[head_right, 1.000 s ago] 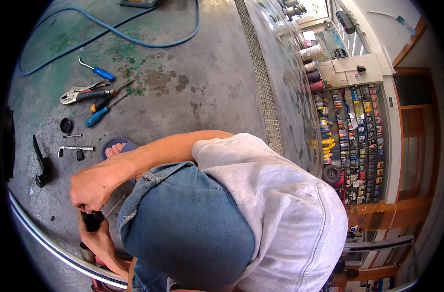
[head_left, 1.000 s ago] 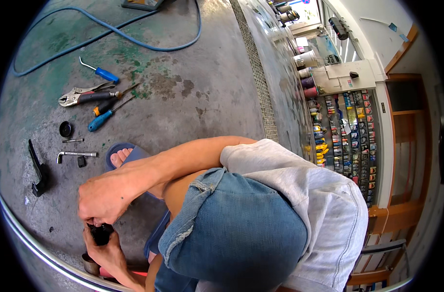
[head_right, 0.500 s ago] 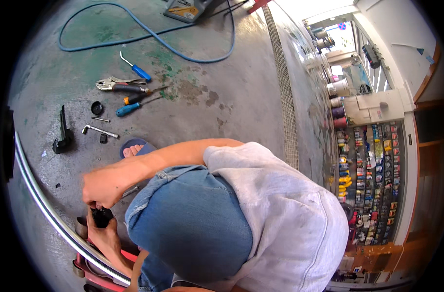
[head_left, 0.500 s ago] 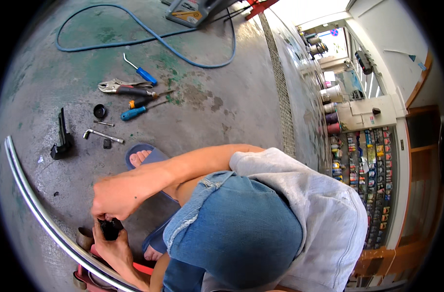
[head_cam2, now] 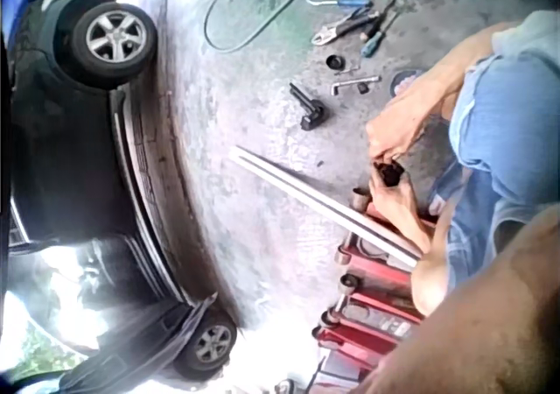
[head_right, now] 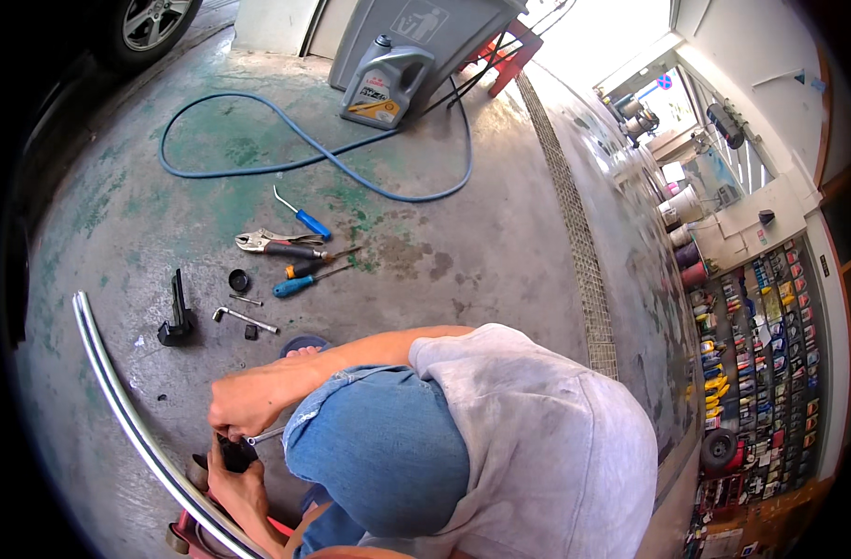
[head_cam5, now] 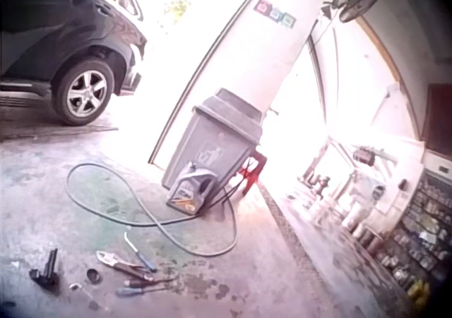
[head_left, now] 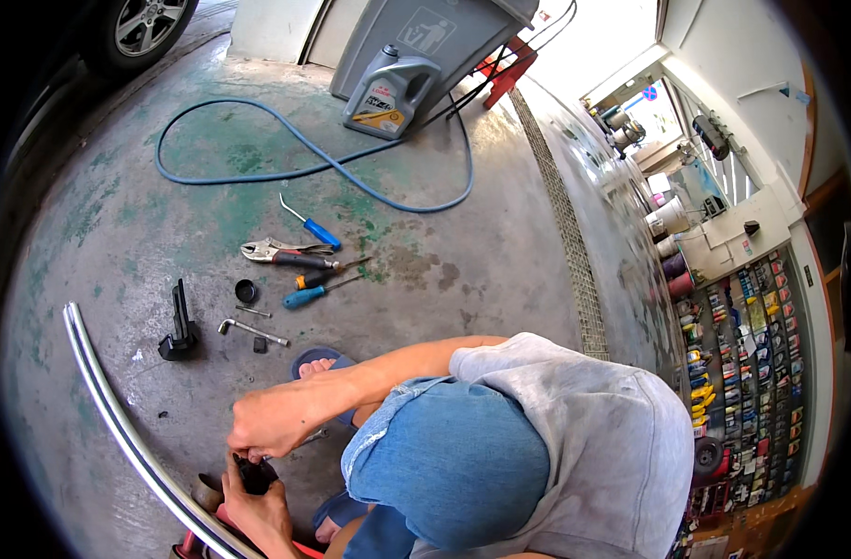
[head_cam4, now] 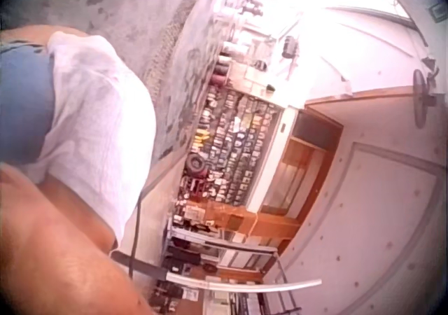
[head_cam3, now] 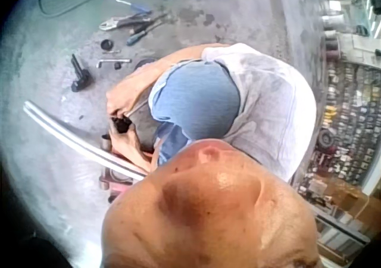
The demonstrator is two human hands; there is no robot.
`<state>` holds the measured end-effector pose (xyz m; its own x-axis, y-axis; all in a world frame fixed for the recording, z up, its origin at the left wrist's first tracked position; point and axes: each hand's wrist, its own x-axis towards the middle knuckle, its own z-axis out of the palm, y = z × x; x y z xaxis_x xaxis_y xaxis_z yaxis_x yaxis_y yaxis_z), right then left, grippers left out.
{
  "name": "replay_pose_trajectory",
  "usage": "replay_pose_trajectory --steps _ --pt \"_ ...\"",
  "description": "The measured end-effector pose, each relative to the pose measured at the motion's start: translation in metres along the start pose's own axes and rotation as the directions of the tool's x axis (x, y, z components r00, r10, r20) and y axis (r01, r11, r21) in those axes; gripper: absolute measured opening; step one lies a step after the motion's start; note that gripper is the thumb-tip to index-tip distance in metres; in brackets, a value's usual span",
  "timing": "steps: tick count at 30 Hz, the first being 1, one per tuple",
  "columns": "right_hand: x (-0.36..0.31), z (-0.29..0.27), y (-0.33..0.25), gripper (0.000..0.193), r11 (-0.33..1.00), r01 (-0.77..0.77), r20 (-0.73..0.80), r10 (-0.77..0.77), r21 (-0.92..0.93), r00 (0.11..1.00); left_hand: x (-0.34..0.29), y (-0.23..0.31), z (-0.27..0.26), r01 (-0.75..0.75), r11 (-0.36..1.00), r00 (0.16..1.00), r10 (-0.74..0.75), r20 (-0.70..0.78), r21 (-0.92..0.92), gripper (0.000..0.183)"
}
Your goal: The person unfastens a nut from a small black mechanical component using a combination wrench, then manually disassembles washers and a bolt from the unit, before holding up the component to view its back side.
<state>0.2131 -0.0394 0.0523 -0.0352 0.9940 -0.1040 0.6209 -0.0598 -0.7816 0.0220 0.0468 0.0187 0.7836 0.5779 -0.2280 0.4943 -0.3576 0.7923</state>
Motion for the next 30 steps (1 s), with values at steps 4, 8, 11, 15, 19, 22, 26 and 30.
replay_pose_trajectory --steps 4,8,11,15,19,22,26,30 --pt "-0.003 0.002 0.006 0.026 0.997 0.036 -0.033 -0.034 0.061 0.999 0.0 -0.002 0.006 0.011 0.999 0.999 -0.01 0.037 -0.034 0.078" --pt "-0.002 0.004 0.01 0.034 0.998 0.023 -0.106 -0.018 0.05 0.994 0.004 0.0 0.006 0.015 0.987 0.999 -0.011 0.03 -0.157 0.078" --pt "-0.004 -0.006 0.008 0.037 0.999 -0.047 -0.105 0.046 -0.006 0.993 0.012 -0.001 0.002 0.017 0.998 0.998 -0.013 0.06 -0.061 0.078" --pt "-0.011 -0.005 0.017 0.04 0.999 -0.043 -0.096 0.04 -0.028 0.995 0.019 -0.003 0.01 -0.006 0.999 0.995 0.009 0.1 -0.036 0.076" --pt "-0.009 -0.006 0.022 0.042 0.998 -0.016 -0.083 0.01 -0.069 0.996 0.023 -0.009 0.016 0.02 0.987 0.994 -0.003 0.108 -0.157 0.082" --pt "-0.01 -0.003 0.023 0.041 0.996 -0.006 -0.06 0.001 -0.092 0.998 0.021 -0.012 0.015 0.033 0.992 0.991 -0.017 0.135 -0.118 0.082" --pt "-0.008 0.0 0.024 0.032 0.999 0.032 -0.05 -0.033 -0.018 0.998 0.017 -0.011 0.013 0.064 0.995 0.993 -0.056 0.105 -0.082 0.081" --pt "0.005 -0.001 0.032 0.022 0.999 0.048 -0.016 -0.047 0.009 0.999 0.018 -0.018 0.015 0.118 0.969 0.993 -0.108 0.057 -0.219 0.069"
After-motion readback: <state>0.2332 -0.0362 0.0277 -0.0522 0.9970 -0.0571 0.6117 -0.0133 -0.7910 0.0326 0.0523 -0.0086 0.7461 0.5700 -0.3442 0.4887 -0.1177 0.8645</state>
